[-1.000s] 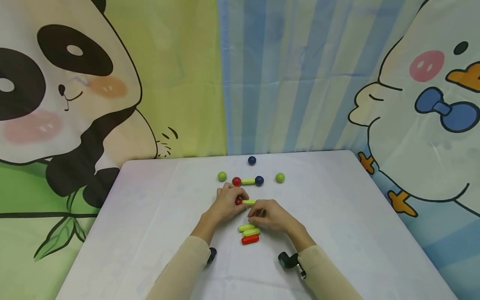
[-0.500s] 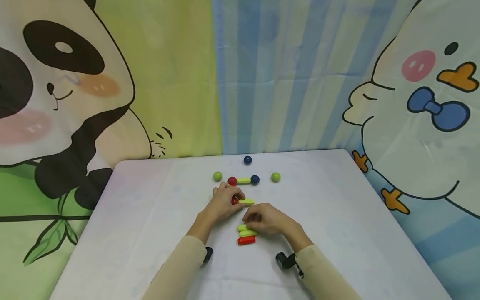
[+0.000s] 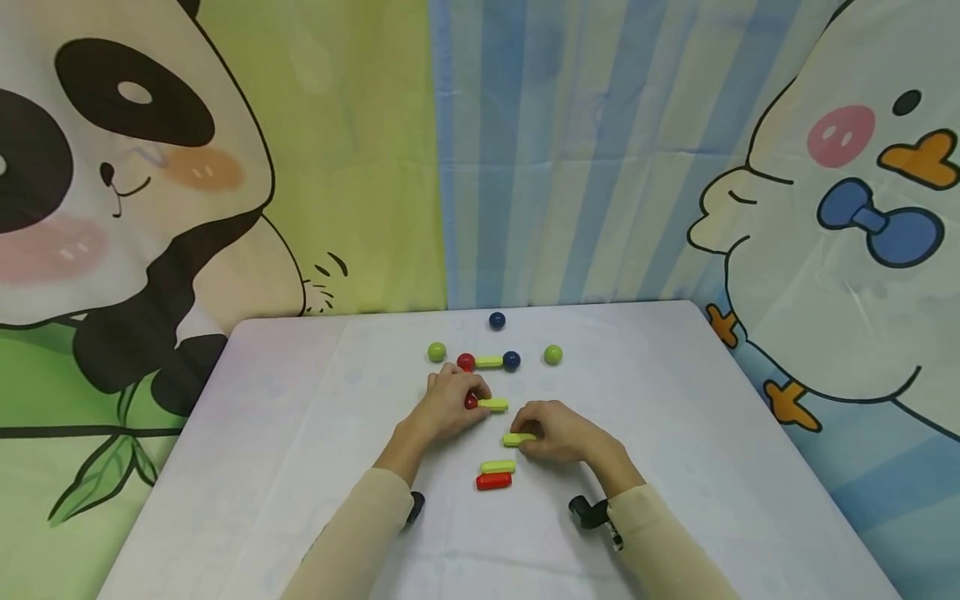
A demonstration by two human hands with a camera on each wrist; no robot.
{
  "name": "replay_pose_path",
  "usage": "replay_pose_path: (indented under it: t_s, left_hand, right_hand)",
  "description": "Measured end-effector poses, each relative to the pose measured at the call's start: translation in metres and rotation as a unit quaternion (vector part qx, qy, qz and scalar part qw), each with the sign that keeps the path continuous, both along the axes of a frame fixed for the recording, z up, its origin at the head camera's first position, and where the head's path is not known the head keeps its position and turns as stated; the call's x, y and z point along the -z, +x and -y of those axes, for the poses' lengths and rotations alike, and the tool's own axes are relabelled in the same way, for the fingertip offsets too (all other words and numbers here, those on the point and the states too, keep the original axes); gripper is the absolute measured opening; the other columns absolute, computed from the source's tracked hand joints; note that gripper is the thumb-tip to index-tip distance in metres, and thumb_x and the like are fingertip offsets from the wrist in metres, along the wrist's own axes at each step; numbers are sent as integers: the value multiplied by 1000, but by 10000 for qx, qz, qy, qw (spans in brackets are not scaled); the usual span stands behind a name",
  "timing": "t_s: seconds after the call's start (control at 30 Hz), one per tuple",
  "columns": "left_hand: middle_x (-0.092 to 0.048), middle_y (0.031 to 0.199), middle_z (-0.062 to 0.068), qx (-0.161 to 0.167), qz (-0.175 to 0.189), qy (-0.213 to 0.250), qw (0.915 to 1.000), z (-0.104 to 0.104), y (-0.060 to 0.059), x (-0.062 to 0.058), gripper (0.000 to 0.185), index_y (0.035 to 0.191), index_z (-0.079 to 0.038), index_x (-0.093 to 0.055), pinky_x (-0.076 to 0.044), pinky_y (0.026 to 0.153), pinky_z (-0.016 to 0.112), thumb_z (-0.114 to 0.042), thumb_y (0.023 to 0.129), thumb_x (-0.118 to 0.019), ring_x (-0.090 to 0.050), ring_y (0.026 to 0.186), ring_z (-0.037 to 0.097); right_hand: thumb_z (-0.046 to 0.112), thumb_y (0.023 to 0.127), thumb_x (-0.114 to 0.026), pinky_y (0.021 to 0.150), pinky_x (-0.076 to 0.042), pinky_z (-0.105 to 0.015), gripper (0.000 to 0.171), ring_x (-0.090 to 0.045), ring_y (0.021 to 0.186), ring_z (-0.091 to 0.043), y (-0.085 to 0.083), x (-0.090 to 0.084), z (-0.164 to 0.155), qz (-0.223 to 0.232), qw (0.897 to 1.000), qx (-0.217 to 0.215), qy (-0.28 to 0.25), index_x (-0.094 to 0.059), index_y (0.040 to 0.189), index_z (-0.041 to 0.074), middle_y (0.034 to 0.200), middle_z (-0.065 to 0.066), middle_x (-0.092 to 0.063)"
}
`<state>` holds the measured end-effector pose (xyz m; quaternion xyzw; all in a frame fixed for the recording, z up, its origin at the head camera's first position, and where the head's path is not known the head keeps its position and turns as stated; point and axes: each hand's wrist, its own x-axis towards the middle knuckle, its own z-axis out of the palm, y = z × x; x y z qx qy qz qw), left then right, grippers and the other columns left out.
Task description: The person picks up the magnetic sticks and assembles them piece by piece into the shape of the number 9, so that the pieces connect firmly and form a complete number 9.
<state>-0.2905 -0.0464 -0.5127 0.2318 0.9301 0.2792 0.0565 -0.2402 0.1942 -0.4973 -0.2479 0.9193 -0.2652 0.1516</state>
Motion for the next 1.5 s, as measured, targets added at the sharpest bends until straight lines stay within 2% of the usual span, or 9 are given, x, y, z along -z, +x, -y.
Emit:
replay_pose_path:
  t_s: [0.13, 0.23, 0.43, 0.57, 0.7, 0.83, 1.0, 1.27, 1.5]
  left_hand:
    - [-64, 99, -11, -36, 54, -61, 10000, -1, -4, -5, 21, 104, -26, -73, -33, 89, 40, -40, 89, -80, -45, 108, 17]
    - [-66, 100, -8, -47, -55, 71, 9999, -3, -7, -8, 19, 103, -24, -73, -34, 89, 40, -39, 91, -77, -47, 105, 16]
    - [-58, 128, 2, 36, -663, 227, 9975, -12, -13, -4, 17, 112, -22, -72, -34, 99, 48, -27, 96, -72, -47, 119, 26]
    - [-48, 147, 3, -52, -875, -213, 9959, -15, -15, -1, 28, 124, -25, -69, -30, 104, 54, -26, 96, -72, -41, 133, 31]
    - [-46, 153, 1, -88, -914, -762, 9929, -19, -20, -2, 39, 136, -28, -61, -29, 106, 57, -32, 98, -69, -36, 140, 30]
    - [-52, 150, -1, -261, -505, -662, 9962, -21, -26, -8, 45, 142, -27, -58, -25, 109, 57, -33, 98, -68, -34, 142, 31]
    - [-61, 142, -1, -577, -44, -319, 9978, -14, -34, -13, 42, 138, -25, -64, -19, 110, 60, -26, 97, -70, -31, 144, 34]
    - [-69, 128, -2, -726, 6, -287, 9969, -18, -43, -11, 32, 127, -26, -71, -19, 110, 59, -19, 96, -71, -37, 141, 33]
    - [-69, 122, 0, -1200, -57, -193, 9926, -21, -45, -6, 27, 122, -25, -73, -24, 103, 57, -19, 96, -71, -43, 133, 32]
  right_hand:
    - [18, 92, -74, 82, -51, -33, 15, -58, 87, -10, -7, 0, -9, -96, 9993, 303, -210, -73, 107, 21, 96, 12, -65]
    - [18, 94, -74, 83, -51, -34, 17, -59, 90, -11, -12, 0, -15, -110, 9973, 579, -447, -72, 110, 21, 99, 10, -66]
    - [20, 95, -74, 85, -52, -36, 17, -61, 92, -12, -22, 1, -25, -84, 9926, 1051, -609, -72, 112, 20, 102, 7, -67]
    - [21, 95, -73, 85, -52, -36, 18, -63, 92, -13, -29, 2, -25, -123, 9902, 1127, -814, -73, 112, 17, 102, 4, -69]
    - [20, 94, -74, 85, -52, -36, 18, -63, 91, -14, -34, 3, -22, -222, 9867, 1311, -933, -74, 111, 15, 100, 2, -70]
    - [22, 93, -75, 79, -53, -33, 20, -63, 88, -13, -37, 6, -18, -231, 9817, 1609, -994, -74, 111, 12, 98, 1, -70]
    - [23, 92, -76, 71, -53, -30, 22, -63, 84, -14, -39, 6, -7, -68, 9718, 1946, -1331, -74, 110, 10, 98, -1, -71]
    - [21, 92, -74, 67, -53, -29, 22, -64, 82, -15, -41, 6, 0, 157, 9624, 2216, -1564, -73, 110, 9, 99, -3, -72]
    - [21, 94, -72, 69, -57, -31, 25, -70, 77, -19, -44, 11, 6, 461, 9494, 2443, -1917, -71, 114, 5, 97, -6, -72]
